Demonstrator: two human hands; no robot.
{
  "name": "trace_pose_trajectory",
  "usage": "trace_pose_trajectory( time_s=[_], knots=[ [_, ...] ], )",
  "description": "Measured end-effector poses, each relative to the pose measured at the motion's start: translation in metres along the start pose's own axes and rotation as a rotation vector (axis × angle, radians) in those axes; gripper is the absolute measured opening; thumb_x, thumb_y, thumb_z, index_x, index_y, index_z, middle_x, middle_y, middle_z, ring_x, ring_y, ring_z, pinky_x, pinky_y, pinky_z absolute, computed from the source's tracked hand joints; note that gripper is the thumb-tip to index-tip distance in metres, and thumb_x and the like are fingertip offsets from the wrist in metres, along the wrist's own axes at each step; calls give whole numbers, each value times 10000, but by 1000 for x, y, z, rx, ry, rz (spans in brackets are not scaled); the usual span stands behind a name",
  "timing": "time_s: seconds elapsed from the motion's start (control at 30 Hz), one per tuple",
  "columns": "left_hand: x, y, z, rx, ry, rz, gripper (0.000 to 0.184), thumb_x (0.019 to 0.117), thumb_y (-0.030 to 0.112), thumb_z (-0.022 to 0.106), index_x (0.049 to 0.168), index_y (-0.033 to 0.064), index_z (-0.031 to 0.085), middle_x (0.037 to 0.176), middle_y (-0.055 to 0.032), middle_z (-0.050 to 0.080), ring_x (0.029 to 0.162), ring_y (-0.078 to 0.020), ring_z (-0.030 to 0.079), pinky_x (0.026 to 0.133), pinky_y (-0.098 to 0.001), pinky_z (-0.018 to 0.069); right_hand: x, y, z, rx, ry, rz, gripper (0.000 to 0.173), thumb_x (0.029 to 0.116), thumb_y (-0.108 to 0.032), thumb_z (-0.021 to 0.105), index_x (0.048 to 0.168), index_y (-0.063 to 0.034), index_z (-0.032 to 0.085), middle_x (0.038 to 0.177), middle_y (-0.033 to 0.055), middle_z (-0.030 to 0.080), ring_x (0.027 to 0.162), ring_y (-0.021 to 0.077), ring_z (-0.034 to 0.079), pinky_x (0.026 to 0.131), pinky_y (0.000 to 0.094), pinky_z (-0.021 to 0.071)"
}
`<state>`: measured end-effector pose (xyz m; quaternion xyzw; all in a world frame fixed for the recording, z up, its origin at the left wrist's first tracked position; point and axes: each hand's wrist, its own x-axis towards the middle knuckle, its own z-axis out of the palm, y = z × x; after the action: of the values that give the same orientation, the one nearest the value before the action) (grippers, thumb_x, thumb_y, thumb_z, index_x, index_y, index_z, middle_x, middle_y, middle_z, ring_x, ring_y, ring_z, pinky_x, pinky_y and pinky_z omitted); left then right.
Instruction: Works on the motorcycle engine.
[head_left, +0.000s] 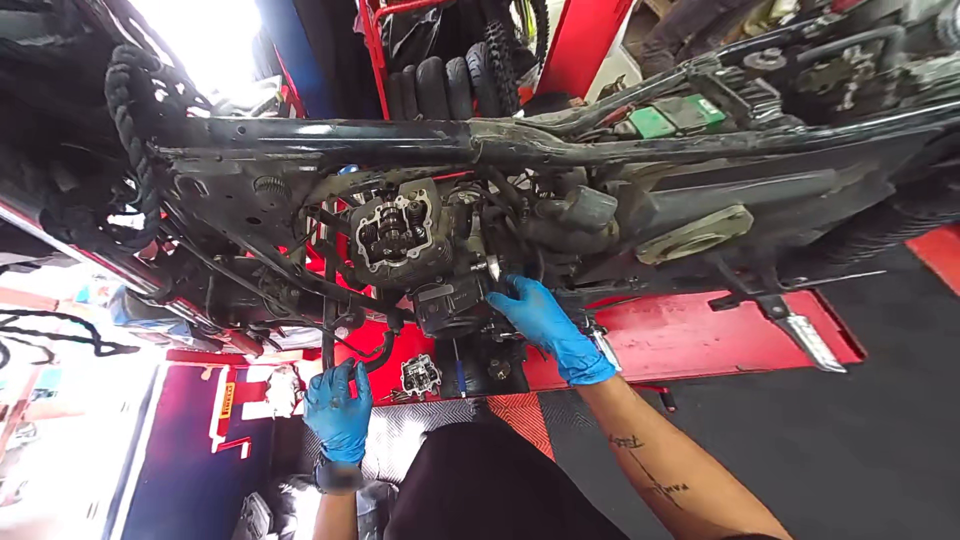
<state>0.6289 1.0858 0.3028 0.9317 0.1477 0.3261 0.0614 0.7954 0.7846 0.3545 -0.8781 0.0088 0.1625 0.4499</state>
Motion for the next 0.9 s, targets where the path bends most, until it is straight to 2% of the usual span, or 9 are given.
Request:
trace_pose_trajectory(
  time_s=[0.07, 0.13, 0.27, 0.37, 0.5, 0.6, 0.7, 0.8, 0.9],
  knots=[
    [-1, -1, 0, -2, -1, -2, 336, 972, 387, 604, 976, 123, 812, 898, -107, 768, 876, -327, 718, 741, -495, 545, -2, 8, 7, -15, 38, -17, 458, 986, -346, 583, 1353, -76, 626, 1212, 166, 684, 1129, 280, 653, 983, 540, 496],
    [-1, -2, 0, -9, -4, 4, 335, 974, 380, 604, 977, 120, 814, 899, -107, 768, 875, -324, 716, 748, -490, 544, -3, 11, 13, 5, 92, -19, 463, 1001, -324, 562, 1391, -79, 613, 1265, 166, 677, 1187, 272, 641, 1030, 526, 480],
    [0, -2, -1, -10, -13, 30, 332, 971, 380, 606, 964, 121, 814, 883, -89, 769, 867, -308, 714, 742, -474, 539, -2, 13, 26, 18, 221, -12, 438, 976, -309, 566, 1333, -71, 653, 1195, 160, 703, 1130, 280, 662, 983, 540, 495],
    [1, -3, -6, -50, -54, 45, 324, 961, 361, 611, 953, 111, 817, 874, -84, 769, 859, -298, 711, 758, -454, 547, -2, 10, 31, -21, 272, 6, 461, 1000, -370, 549, 1330, -60, 638, 1161, 190, 704, 1105, 332, 671, 957, 577, 496],
    [8, -10, -19, -194, -184, 0, 323, 950, 347, 622, 917, 89, 813, 860, -79, 767, 856, -246, 717, 807, -424, 573, 0, 7, 30, -58, 264, 32, 476, 1008, -419, 521, 1294, -54, 627, 1059, 197, 701, 1001, 360, 680, 861, 598, 508],
    [15, -12, -25, -208, -255, -57, 356, 950, 357, 616, 858, 68, 802, 813, -82, 757, 803, -207, 726, 774, -390, 593, 0, 8, 31, -98, 286, 13, 464, 1005, -435, 498, 1220, -48, 637, 902, 167, 683, 836, 348, 672, 726, 589, 508],
    [24, -7, -24, -155, -290, -130, 365, 943, 362, 619, 828, 64, 796, 783, -80, 747, 766, -188, 718, 745, -367, 584, 0, 9, 35, -130, 329, -19, 478, 1003, -447, 500, 1181, -30, 651, 812, 142, 665, 720, 316, 656, 629, 549, 512],
    [31, -4, -22, -136, -347, -218, 337, 952, 332, 633, 905, 43, 801, 863, -106, 763, 843, -205, 723, 820, -365, 581, 0, 9, 37, -164, 354, -45, 467, 1001, -423, 501, 1141, -6, 657, 751, 109, 646, 638, 256, 631, 560, 487, 508],
    [37, 1, -19, -32, -428, -254, 348, 953, 325, 635, 922, 18, 795, 889, -154, 767, 866, -305, 738, 816, -473, 585, 2, 9, 38, -192, 371, -77, 427, 998, -393, 499, 1106, -6, 646, 692, 53, 610, 555, 161, 584, 491, 387, 487]
  ],
)
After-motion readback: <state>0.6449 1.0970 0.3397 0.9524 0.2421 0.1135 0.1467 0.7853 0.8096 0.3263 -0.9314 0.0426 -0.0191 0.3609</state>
